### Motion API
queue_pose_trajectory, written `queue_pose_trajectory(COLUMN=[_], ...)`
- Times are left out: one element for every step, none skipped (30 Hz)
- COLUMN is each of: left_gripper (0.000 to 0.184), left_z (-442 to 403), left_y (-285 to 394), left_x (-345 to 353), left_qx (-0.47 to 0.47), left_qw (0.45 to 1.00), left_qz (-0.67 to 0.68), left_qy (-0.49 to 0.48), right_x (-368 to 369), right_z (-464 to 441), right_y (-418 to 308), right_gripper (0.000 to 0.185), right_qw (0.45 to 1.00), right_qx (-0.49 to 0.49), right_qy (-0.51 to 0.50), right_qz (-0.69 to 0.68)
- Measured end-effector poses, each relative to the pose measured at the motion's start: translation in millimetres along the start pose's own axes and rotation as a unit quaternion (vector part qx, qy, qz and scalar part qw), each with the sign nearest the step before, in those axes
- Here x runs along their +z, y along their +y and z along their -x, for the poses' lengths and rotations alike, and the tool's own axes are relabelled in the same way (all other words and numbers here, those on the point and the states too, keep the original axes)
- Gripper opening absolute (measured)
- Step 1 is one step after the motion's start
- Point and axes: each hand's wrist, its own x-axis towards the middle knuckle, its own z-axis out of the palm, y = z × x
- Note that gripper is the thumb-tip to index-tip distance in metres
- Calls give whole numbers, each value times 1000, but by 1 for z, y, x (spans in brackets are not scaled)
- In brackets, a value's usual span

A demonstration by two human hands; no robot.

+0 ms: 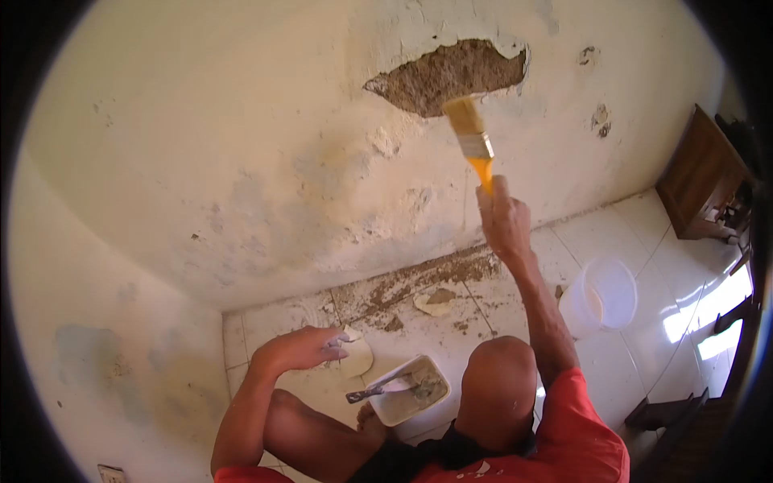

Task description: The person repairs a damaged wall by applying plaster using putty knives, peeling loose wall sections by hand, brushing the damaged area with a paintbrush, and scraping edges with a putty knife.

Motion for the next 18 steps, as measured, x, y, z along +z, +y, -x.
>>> queue_pose_trajectory(left_gripper=[47,47,47,47,47,49,51,51,51,51,51,51,51,51,48,46,46,47], left_z=[3,2,1,0,-2,-4,-6,-7,-8,-6,-2,0,-2,0,0,-3,-4,-6], left_y=[-1,1,4,6,7,7,7,8,9,9,7,6,6,6,5,6,7,9], left_x=[2,0,-2,-3,-3,-3,-4,-3,-2,-4,-6,-4,-1,2,1,0,0,-3], left_qx=[-7,-6,-11,-15,-14,-9,-4,-3,8,17,17,21,26,25,9,-4,-2,-27], left_qw=[1000,1000,1000,1000,1000,1000,1000,1000,1000,999,1000,999,999,999,1000,1000,1000,999], left_qz=[2,1,-3,-9,-10,-5,0,0,5,6,0,-16,-29,-27,-13,3,4,0], left_qy=[-9,-8,-15,-23,-24,-26,-29,-30,-29,-27,-23,-18,-16,-23,-24,-21,-24,-38], right_x=[-7,-16,-27,-37,-28,-14,0,8,5,4,4,-3,-13,-24,-36,-46,-56,-65], right_z=[2,-3,-6,-11,-14,-19,-22,-21,-20,-20,-24,-19,-22,-15,-12,-12,-12,-14], right_y=[-5,-10,-16,-28,-33,-35,-31,-13,-7,-4,-1,5,5,3,-1,-2,-6,-12], right_gripper=[18,17,16,12,12,10,9,13,13,15,16,19,19,19,18,13,13,10], right_qw=[1000,994,977,962,962,919,856,984,985,999,997,998,998,1000,999,997,997,985], right_qx=[6,67,130,97,98,78,56,-36,-33,-13,3,-37,-45,4,50,56,57,29], right_qy=[-4,10,21,76,77,146,211,132,130,32,-62,-21,-18,-18,-13,24,22,120], right_qz=[-1,-86,-170,-244,-242,-359,-469,-111,-111,-28,54,45,48,26,4,-44,-40,-120])
